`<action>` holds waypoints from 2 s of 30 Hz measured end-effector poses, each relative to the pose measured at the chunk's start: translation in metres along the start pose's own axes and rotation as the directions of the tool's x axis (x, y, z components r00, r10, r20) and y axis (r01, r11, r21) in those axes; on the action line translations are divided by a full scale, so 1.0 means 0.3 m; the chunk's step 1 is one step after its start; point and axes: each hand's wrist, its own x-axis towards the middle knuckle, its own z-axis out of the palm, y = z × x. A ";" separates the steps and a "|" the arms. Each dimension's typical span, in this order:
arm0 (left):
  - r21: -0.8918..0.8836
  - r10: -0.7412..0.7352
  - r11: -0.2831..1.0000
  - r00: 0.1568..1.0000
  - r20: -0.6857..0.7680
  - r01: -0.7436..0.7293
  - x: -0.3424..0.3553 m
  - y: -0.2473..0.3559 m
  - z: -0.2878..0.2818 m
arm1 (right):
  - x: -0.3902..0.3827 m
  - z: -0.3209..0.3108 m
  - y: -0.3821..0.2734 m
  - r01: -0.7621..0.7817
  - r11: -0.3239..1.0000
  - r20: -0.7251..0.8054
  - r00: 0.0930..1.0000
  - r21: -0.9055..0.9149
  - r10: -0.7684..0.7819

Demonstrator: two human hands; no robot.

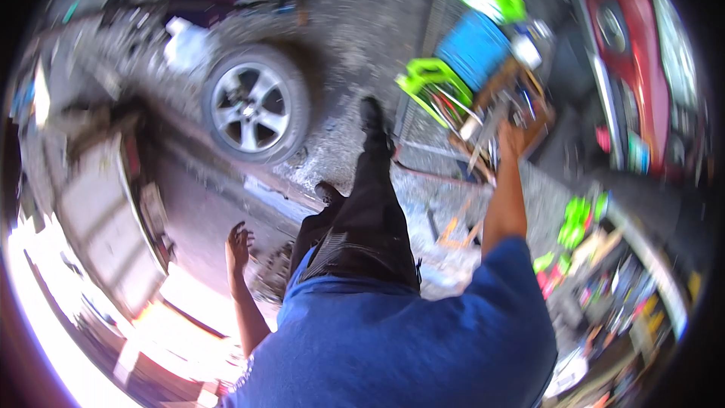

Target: Disassembling or repairing components on an engine block using a hammer, pliers, and other tools.

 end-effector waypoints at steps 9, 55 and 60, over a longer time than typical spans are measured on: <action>-0.224 -0.270 0.948 0.946 -0.181 0.227 -0.235 -0.508 0.064 | -0.593 0.010 -0.596 0.302 0.916 0.209 0.909 0.264 -0.361; -0.652 -0.921 -0.388 0.301 0.247 -0.651 -0.388 -3.527 -1.578 | -6.580 2.324 -1.316 0.798 -0.483 0.933 -0.326 0.359 0.154; -0.524 -0.816 -0.574 0.386 0.431 -0.629 -0.252 -3.954 -1.556 | -7.114 2.442 -0.958 0.581 -0.445 0.717 -0.651 0.682 0.249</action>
